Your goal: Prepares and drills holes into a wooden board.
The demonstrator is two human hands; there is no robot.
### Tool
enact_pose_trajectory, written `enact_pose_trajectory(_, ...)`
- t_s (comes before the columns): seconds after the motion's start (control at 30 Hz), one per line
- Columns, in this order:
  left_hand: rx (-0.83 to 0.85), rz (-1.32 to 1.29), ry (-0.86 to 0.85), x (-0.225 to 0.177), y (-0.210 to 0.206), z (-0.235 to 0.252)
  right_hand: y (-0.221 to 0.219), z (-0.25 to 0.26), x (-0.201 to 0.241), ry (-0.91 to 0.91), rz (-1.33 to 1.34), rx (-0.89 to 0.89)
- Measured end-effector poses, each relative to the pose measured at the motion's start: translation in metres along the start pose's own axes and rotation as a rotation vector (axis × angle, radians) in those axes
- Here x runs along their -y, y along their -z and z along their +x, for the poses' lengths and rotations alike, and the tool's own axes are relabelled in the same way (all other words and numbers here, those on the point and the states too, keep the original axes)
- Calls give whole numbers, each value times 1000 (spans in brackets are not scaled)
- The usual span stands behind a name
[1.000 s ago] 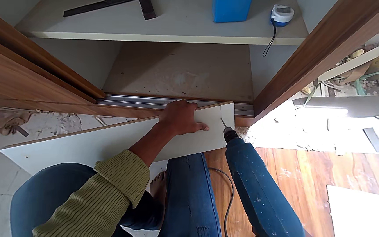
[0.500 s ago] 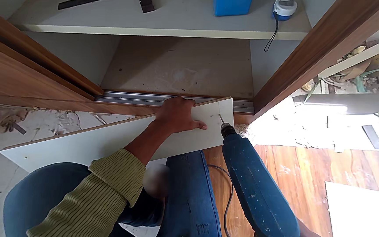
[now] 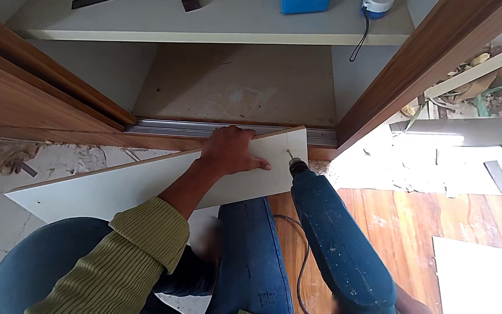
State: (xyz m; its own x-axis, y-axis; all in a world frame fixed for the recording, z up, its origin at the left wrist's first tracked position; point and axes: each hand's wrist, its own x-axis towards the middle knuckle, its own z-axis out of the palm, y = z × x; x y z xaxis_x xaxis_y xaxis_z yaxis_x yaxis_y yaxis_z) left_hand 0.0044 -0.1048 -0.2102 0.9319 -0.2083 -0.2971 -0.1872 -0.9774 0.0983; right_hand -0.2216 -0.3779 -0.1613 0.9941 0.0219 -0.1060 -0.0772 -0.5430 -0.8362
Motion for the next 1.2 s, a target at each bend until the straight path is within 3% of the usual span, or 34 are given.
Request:
enact_pose_trajectory(0.17, -13, -1, 4, 2, -1, 0, -4, 1, -2, 19, 67, -14)
enact_pose_trajectory(0.9, -26, -28, -11, -5, 3, -14, -15, 8, 3, -20, -100, 1)
enact_pose_trajectory(1.2, 73, -80, 135, -9, 6, -2, -12, 12, -6, 44, 10, 7)
